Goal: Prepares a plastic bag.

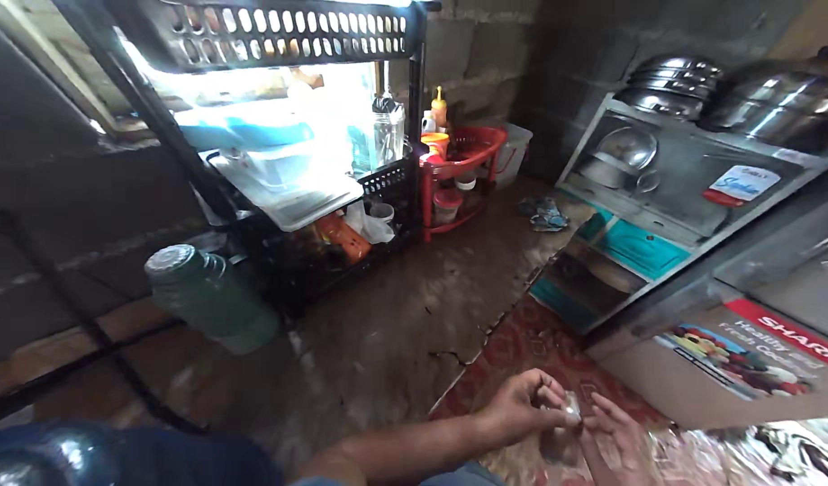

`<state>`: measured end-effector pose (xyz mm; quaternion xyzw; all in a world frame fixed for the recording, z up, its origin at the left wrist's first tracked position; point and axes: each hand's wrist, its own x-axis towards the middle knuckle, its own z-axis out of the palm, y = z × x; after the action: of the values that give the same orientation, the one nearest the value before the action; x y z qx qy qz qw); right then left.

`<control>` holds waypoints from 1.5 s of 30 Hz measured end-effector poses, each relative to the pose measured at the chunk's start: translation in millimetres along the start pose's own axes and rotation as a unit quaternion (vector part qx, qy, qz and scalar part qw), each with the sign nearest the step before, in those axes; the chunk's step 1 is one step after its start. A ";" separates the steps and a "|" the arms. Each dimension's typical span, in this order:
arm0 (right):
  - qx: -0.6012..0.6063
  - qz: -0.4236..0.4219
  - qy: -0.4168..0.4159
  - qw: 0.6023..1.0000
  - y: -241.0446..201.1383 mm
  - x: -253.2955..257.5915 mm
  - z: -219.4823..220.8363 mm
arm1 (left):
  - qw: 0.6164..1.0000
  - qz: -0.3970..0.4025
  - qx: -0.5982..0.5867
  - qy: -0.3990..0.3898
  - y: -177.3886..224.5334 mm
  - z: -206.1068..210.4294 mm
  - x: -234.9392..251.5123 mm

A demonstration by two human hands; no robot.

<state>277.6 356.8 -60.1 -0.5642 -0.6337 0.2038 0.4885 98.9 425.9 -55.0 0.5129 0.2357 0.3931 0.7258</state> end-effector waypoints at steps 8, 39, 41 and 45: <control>0.033 0.113 -0.040 0.992 -11.3 -3.3 0.7 | 0.971 0.055 0.229 -0.032 3.4 -7.4 -8.3; 0.162 0.037 -0.052 0.985 -3.8 -18.6 3.7 | 0.961 0.029 0.217 -0.170 0.5 -20.8 -3.9; 0.158 0.085 -0.119 0.976 -7.1 -22.3 5.9 | 0.968 0.028 0.184 -0.170 2.6 -29.2 -2.6; 0.067 0.170 -0.128 0.975 -21.6 -33.8 20.5 | 0.950 0.043 0.211 -0.226 21.0 -50.1 9.3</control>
<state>245.3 325.9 -64.8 -0.5993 -0.5704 0.3962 0.3981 59.9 464.9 -53.1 0.7394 0.1210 0.2388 0.6177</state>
